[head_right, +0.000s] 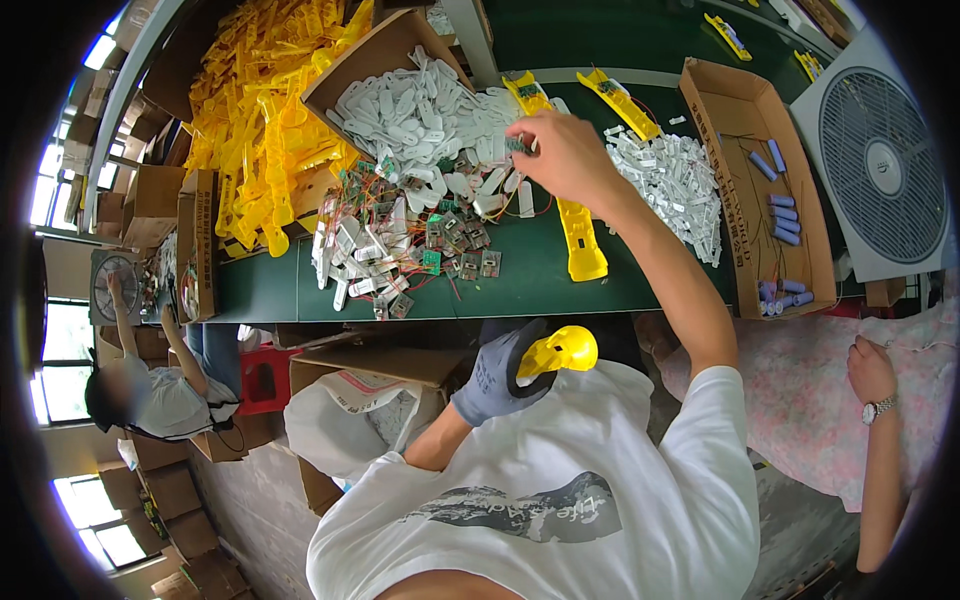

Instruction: The person assembles yellow plastic flashlight housings by inserting circuit boards, batteries, lens covers, and reflectors into them on an assembly line. The assembly is performed by hand while wearing work gloves.

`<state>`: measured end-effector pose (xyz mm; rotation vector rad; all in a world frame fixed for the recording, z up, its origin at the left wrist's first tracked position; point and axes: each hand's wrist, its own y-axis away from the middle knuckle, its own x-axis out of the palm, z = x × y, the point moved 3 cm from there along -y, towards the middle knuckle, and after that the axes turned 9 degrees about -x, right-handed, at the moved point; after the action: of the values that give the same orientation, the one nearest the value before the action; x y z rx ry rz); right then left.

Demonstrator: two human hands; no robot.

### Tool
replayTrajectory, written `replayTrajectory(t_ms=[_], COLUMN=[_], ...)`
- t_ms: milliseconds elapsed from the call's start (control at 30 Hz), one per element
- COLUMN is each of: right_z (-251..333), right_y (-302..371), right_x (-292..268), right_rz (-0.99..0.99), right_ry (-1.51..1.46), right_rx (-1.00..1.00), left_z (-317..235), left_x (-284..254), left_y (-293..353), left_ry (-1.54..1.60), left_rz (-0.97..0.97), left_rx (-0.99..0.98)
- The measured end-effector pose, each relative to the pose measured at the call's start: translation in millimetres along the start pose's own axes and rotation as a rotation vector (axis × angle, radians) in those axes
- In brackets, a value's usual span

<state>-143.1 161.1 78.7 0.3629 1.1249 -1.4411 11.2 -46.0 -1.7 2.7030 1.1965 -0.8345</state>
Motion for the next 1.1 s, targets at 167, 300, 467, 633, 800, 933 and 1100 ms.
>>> replayTrajectory(t_ms=[167,300,467,633,800,933,1100], right_z=[34,36,29,39,72,59,45], right_y=[-2,5,64,134,188,245,271], right_x=[-55,-57,-39,-12,20,41,34], right_rz=[-0.325,-0.227,-0.107,-0.246,-0.171,-0.029,0.374], right_ry=[-0.101,-0.098,-0.842,-0.997,-1.729,-1.273,0.028], right_rx=[-0.074,0.009,0.360,0.373,0.323,0.680,0.491], left_z=[46,43,50,20,30,29,42], left_x=[21,11,-3,-42,-59,-77,-68], left_y=[41,59,87,75,76,79,100], left_ry=[-0.472,-0.676,-0.447,-0.207,0.120,-0.087,0.004], left_rz=[-0.067,-0.047,-0.197,-0.249,-0.215,-0.189,-0.110], left_rx=[-0.293,-0.379,-0.472,-0.352,-0.385,-0.424,-0.583])
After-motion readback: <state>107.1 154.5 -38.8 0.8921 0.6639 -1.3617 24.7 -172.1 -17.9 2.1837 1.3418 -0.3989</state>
